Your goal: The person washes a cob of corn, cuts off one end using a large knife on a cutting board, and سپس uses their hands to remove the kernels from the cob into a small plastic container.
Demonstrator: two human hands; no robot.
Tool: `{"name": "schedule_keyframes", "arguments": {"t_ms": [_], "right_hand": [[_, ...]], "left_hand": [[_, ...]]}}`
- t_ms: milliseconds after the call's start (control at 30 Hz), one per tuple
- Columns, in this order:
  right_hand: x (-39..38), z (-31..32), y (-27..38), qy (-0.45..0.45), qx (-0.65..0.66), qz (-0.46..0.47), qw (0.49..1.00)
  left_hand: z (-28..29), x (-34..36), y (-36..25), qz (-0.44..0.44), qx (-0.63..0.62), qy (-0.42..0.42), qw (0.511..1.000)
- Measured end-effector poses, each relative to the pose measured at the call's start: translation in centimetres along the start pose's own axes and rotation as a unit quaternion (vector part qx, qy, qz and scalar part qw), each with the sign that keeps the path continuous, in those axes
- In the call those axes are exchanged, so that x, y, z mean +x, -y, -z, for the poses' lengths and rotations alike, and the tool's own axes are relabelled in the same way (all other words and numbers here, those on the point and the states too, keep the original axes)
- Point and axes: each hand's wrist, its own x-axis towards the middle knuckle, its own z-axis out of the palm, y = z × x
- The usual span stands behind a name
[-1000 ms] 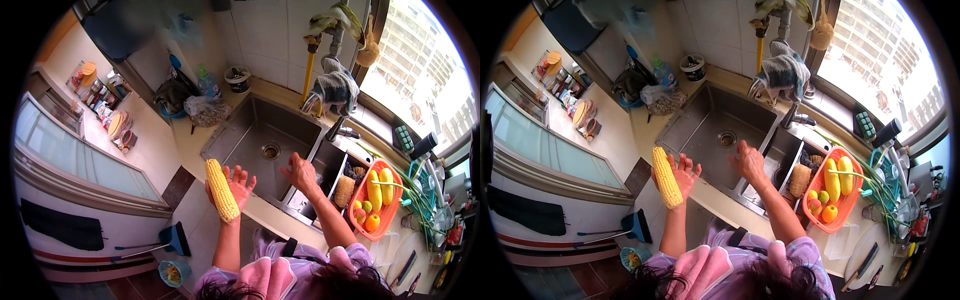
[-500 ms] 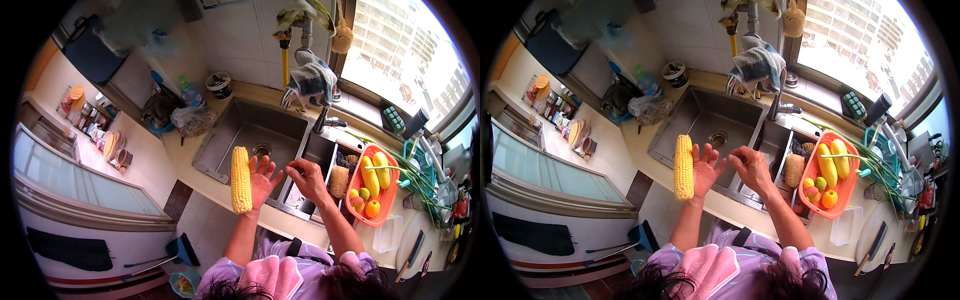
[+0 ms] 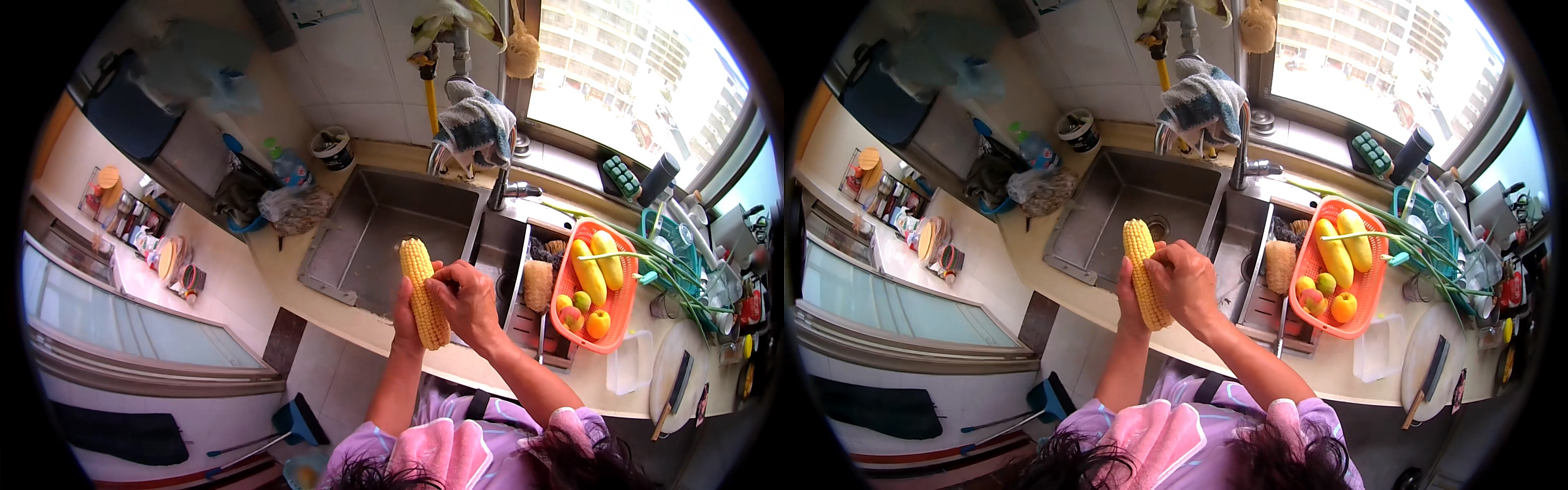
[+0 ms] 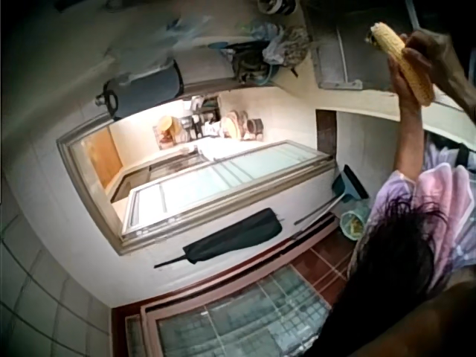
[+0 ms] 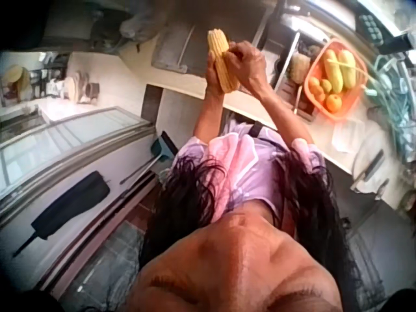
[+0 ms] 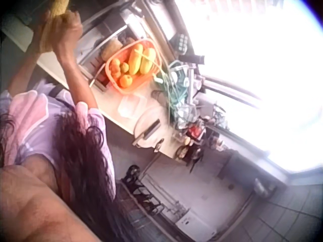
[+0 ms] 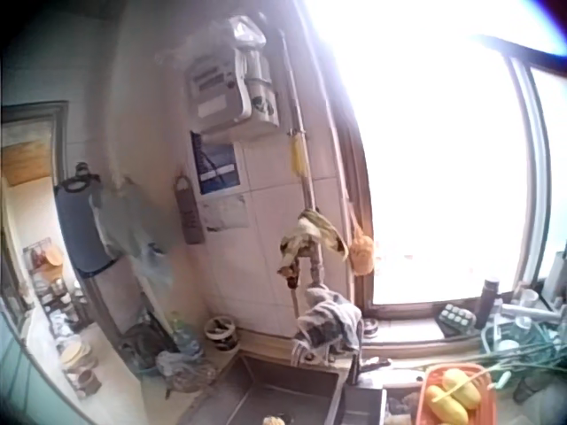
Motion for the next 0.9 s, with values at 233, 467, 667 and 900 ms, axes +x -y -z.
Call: {"name": "schedule_keyframes", "arguments": {"t_ms": [233, 467, 667, 900], "right_hand": [[1.9, 0.3, -2.2, 0.022, 0.184, -0.116, 0.976], [3.3, -0.5, -7.6, 0.070, -0.165, 0.118, 0.977], [2.7, -1.2, -5.6, 0.184, 0.090, -0.053, 0.977], [2.8, -1.7, -4.8, 0.108, 0.094, -0.067, 0.987]], "left_hand": [[1.6, -1.2, -0.9, -0.010, 0.073, -0.036, 0.997], [1.5, -2.1, -2.1, -0.024, -0.025, -0.039, 0.999], [3.5, -2.3, -1.9, -0.003, -0.001, -0.021, 1.000], [2.6, -1.8, -1.7, 0.000, -0.016, 0.002, 1.000]]}}
